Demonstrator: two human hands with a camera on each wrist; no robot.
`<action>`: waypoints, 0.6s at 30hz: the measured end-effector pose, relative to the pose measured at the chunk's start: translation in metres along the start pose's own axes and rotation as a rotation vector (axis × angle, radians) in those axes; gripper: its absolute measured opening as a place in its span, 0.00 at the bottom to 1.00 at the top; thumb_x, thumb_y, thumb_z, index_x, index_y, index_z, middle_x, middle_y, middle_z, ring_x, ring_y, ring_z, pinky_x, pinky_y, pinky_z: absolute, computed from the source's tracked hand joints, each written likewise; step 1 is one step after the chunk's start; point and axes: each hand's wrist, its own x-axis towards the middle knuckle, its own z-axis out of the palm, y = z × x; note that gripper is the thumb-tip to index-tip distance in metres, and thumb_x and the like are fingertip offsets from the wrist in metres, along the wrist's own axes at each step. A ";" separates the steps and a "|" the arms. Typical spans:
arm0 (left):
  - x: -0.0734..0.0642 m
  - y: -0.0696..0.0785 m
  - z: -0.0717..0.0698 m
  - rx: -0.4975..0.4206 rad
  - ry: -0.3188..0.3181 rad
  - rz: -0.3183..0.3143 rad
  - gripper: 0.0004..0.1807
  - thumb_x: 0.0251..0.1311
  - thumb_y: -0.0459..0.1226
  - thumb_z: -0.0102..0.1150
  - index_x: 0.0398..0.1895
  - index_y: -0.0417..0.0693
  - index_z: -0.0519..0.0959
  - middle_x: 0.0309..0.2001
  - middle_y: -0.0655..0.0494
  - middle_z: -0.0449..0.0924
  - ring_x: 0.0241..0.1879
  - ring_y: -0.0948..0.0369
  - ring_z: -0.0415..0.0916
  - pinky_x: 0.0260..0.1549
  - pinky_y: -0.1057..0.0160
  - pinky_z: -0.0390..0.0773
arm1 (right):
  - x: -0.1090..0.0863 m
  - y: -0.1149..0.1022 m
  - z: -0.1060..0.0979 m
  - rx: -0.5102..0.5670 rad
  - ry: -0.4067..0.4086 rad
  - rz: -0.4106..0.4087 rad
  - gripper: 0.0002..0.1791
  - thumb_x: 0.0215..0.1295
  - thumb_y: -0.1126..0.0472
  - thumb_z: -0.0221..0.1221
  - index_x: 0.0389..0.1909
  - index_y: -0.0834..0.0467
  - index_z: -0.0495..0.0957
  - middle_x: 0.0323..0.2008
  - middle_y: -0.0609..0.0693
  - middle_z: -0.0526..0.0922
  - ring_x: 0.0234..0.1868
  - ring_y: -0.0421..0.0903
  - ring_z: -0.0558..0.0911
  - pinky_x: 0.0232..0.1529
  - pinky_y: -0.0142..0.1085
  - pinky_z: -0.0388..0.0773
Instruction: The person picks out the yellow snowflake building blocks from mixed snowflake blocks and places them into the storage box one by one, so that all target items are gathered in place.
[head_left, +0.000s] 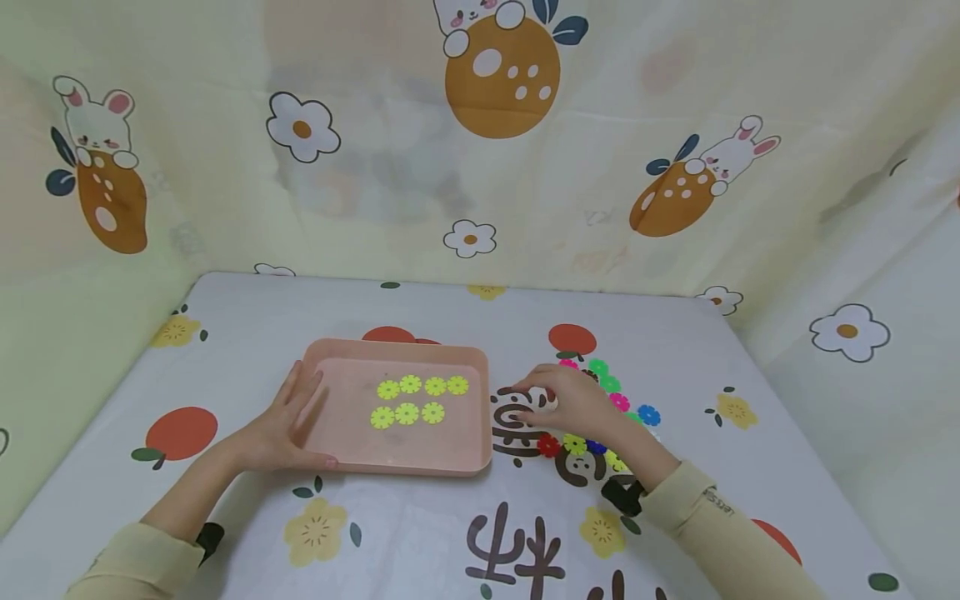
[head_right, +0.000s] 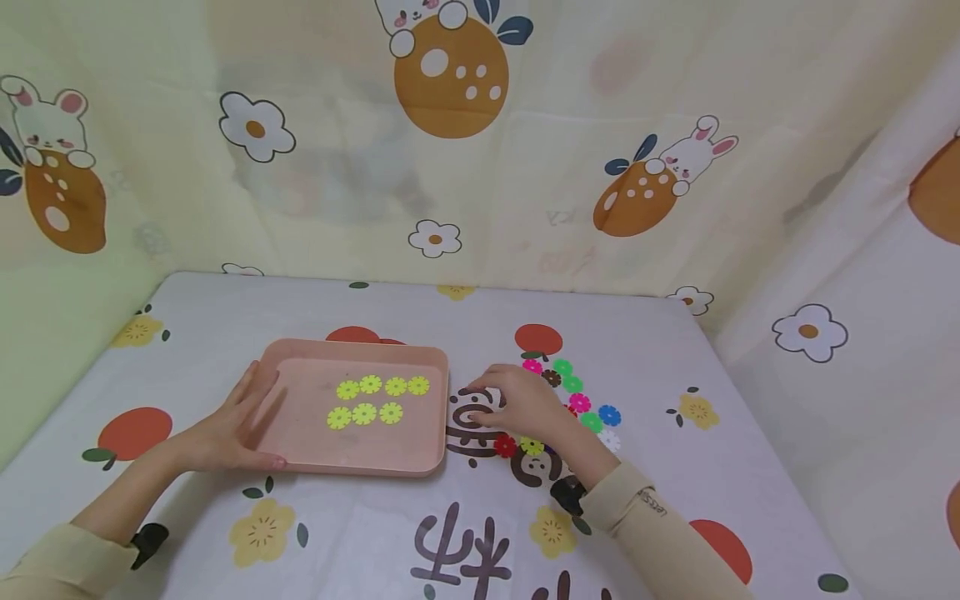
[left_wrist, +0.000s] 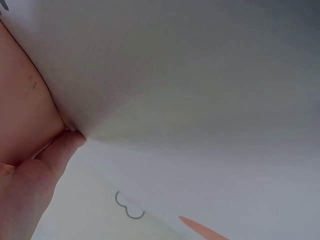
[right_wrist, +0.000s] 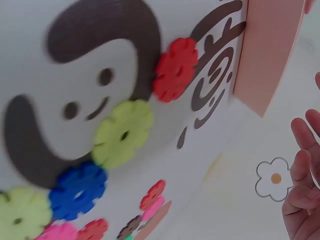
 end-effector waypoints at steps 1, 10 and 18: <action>0.000 0.000 0.000 0.002 0.000 -0.001 0.68 0.33 0.60 0.70 0.71 0.41 0.39 0.69 0.36 0.21 0.66 0.36 0.31 0.52 0.32 0.56 | -0.002 0.002 0.000 0.000 0.001 0.001 0.20 0.50 0.54 0.68 0.45 0.55 0.81 0.40 0.49 0.81 0.32 0.47 0.75 0.26 0.29 0.72; 0.001 0.001 0.001 0.000 -0.002 -0.013 0.68 0.34 0.60 0.70 0.71 0.42 0.38 0.69 0.37 0.21 0.67 0.37 0.30 0.52 0.32 0.56 | -0.020 0.020 -0.004 0.002 0.034 -0.019 0.20 0.48 0.55 0.68 0.44 0.57 0.81 0.40 0.49 0.81 0.28 0.46 0.73 0.23 0.29 0.70; 0.000 0.001 0.000 0.004 0.003 -0.023 0.68 0.33 0.58 0.71 0.71 0.42 0.39 0.69 0.36 0.22 0.66 0.36 0.31 0.51 0.31 0.56 | -0.030 0.026 -0.005 -0.012 0.034 0.001 0.20 0.49 0.54 0.68 0.43 0.56 0.80 0.41 0.48 0.80 0.28 0.42 0.71 0.23 0.30 0.69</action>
